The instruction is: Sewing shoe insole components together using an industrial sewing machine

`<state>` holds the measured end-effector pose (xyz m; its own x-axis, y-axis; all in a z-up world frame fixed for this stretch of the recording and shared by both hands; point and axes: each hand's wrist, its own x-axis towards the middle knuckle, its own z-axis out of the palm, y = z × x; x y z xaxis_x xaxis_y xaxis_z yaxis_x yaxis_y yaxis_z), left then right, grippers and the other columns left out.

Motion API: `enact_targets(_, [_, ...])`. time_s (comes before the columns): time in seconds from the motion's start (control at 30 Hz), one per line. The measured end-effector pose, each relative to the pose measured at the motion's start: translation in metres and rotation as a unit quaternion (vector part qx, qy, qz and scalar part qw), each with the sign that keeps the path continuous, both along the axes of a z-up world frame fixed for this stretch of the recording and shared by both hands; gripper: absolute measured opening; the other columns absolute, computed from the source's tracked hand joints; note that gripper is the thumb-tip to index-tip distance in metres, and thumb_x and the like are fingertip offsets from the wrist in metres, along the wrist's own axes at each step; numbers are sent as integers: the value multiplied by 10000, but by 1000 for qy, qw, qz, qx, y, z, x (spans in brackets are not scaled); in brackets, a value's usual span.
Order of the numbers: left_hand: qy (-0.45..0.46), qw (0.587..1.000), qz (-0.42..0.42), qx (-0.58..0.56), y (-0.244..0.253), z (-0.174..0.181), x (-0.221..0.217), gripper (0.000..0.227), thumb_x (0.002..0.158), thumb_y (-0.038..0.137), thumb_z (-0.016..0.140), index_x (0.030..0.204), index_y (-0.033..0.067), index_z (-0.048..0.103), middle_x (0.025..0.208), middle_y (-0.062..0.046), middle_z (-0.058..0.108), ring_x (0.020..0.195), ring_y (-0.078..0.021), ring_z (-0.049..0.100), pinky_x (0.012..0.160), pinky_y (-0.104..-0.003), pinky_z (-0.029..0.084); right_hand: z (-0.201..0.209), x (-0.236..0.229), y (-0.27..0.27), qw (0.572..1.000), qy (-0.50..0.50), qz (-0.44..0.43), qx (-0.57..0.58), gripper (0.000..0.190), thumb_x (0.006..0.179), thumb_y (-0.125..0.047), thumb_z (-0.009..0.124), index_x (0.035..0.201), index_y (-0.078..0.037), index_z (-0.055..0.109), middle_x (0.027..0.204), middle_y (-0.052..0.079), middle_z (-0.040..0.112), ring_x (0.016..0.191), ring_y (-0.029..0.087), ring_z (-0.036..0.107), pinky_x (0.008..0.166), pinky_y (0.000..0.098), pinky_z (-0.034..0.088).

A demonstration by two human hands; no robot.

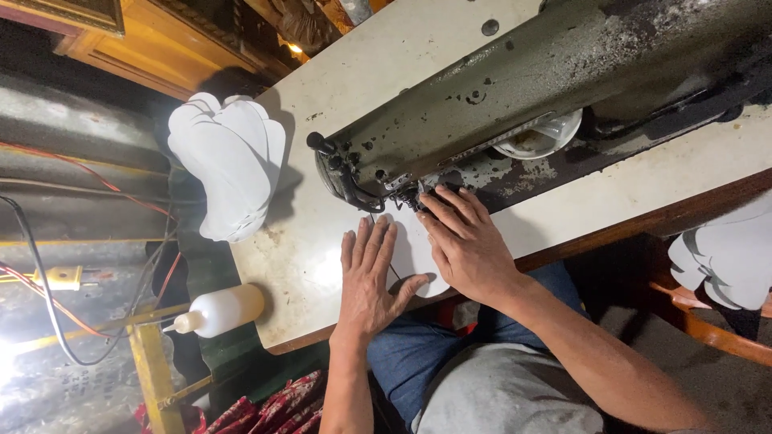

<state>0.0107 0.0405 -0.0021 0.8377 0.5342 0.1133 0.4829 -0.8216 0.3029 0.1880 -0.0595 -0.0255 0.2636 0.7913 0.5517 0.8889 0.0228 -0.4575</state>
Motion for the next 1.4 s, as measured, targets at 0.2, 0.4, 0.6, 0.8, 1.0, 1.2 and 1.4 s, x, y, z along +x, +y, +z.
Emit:
enact_targets(0.2, [19, 1000, 8, -9, 11, -2, 1, 974, 814, 770, 626, 1532, 132, 465, 1585, -86, 476, 1532, -322, 311, 1282, -556, 147, -1, -1, 1, 1000, 6, 0, 7, 285, 966, -139, 596, 1200, -40, 723, 1378, 160, 645, 1374, 347, 540, 1176, 513, 365])
enact_targets(0.4, [23, 1000, 10, -3, 22, -13, -2, 1027, 797, 804, 611, 1563, 150, 417, 1637, -60, 404, 1546, -313, 275, 1283, -550, 147, 1, -1, 2, 1000, 4, -5, 16, 286, 956, -151, 612, 1192, -38, 727, 1366, 161, 653, 1362, 349, 552, 1172, 510, 373])
enact_targets(0.6, [29, 1000, 8, 1, 33, -19, -2, 1068, 772, 835, 601, 1581, 171, 385, 1658, -30, 368, 1561, -297, 240, 1287, -551, 154, 2, -1, 3, 1000, -3, -9, 20, 292, 945, -159, 627, 1186, -33, 731, 1347, 163, 666, 1344, 349, 571, 1168, 505, 382])
enact_targets(0.8, [40, 999, 12, -8, 46, -28, -4, 1072, 766, 846, 596, 1594, 206, 365, 1641, -9, 395, 1550, -297, 260, 1291, -556, 143, 3, -2, 2, 1000, 3, -12, 19, 296, 943, -158, 631, 1191, -29, 730, 1347, 169, 668, 1338, 349, 579, 1165, 510, 387])
enact_targets(1.0, [46, 999, -3, 1, 55, -13, 5, 939, 855, 805, 505, 1597, 248, 356, 1653, 40, 369, 1564, -254, 232, 1295, -545, 127, 2, -2, 0, 1000, 10, 3, 8, 323, 928, -93, 584, 1213, -12, 713, 1369, 182, 649, 1355, 361, 554, 1175, 521, 369])
enact_targets(1.2, [47, 999, -18, 10, 67, -21, 7, 792, 945, 700, 478, 1592, 256, 374, 1645, 42, 380, 1560, -238, 236, 1294, -545, 100, 6, -2, 0, 1000, 12, 11, -1, 352, 900, -131, 603, 1209, -9, 717, 1375, 180, 649, 1369, 356, 544, 1185, 527, 350])
enact_targets(1.4, [49, 999, -18, 11, 71, -22, 9, 770, 964, 697, 433, 1594, 260, 364, 1666, 46, 334, 1568, -227, 211, 1298, -538, 92, 9, -1, -1, 1000, 6, 25, -18, 489, 854, -271, 664, 1245, 23, 691, 1402, 210, 623, 1399, 375, 507, 1209, 538, 306])
